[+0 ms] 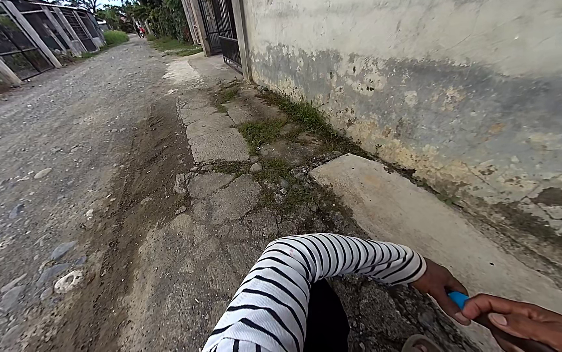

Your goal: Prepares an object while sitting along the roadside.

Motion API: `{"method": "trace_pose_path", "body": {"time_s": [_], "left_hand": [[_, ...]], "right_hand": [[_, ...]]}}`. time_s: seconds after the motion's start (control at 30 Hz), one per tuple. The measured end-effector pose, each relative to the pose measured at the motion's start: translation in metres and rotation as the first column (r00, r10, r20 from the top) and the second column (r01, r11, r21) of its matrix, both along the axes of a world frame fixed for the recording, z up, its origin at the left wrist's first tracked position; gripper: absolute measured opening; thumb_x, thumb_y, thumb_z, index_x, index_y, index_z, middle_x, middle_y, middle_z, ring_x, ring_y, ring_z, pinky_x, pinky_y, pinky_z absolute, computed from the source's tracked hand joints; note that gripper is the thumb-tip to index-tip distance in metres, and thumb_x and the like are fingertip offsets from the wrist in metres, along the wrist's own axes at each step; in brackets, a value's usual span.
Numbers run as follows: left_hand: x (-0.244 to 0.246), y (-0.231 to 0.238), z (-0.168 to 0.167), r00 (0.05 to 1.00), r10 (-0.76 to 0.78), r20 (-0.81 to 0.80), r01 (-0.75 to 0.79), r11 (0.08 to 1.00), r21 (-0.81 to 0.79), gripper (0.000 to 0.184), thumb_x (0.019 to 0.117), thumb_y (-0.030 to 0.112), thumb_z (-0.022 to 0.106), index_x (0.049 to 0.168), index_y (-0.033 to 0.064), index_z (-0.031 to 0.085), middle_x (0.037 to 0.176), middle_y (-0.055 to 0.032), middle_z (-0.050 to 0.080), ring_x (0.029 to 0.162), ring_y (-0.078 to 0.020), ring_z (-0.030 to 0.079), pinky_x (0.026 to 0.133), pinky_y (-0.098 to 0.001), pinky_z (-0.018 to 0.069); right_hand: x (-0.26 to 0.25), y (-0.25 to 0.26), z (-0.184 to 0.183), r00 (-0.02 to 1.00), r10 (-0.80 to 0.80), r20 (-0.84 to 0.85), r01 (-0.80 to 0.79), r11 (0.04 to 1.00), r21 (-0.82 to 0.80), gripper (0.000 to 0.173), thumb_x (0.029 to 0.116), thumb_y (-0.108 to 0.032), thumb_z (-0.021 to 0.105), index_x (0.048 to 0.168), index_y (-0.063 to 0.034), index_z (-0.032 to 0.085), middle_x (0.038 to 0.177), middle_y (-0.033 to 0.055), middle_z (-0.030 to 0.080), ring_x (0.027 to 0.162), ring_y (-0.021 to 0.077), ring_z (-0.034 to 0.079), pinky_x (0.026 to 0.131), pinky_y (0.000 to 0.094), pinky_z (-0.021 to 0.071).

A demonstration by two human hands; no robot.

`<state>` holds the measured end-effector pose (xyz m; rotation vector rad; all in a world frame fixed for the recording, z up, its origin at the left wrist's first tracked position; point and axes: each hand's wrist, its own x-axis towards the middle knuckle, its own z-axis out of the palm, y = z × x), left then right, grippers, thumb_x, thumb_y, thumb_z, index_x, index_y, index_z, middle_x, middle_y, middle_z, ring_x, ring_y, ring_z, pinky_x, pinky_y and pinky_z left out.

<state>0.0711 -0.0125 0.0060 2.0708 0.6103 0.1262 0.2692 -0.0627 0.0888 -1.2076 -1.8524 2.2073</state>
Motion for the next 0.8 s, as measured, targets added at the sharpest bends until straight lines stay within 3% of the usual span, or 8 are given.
{"method": "trace_pose_path", "body": {"time_s": [0.5, 0.8], "left_hand": [[0.0012, 0.0011, -0.0003, 1.0, 0.001, -0.024, -0.002, 1.0, -0.006, 0.027, 0.0905, 0.018, 0.08, 0.104, -0.0046, 0.075, 0.09, -0.0152, 0.073, 0.082, -0.0184, 0.066, 0.082, -0.0386, 0.0499], [0.0019, -0.0002, 0.0011, 1.0, 0.0, 0.005, 0.0, 1.0, -0.025, 0.023, 0.0908, 0.015, 0.079, 0.097, -0.0062, 0.074, 0.083, -0.0139, 0.072, 0.076, -0.0156, 0.064, 0.077, -0.0358, 0.049]], "right_hand": [[0.0, -0.0009, 0.0002, 1.0, -0.009, 0.004, 0.009, 1.0, 0.013, 0.034, 0.103, -0.016, 0.034, 0.118, -0.0135, 0.064, 0.071, -0.0058, 0.06, 0.049, 0.0029, 0.053, 0.044, 0.0171, 0.0437], [0.0013, -0.0009, -0.0007, 1.0, -0.004, 0.001, 0.004, 1.0, 0.008, 0.034, 0.1033, -0.016, 0.034, 0.12, -0.0125, 0.063, 0.071, -0.0062, 0.059, 0.05, 0.0026, 0.053, 0.044, 0.017, 0.043]]}}
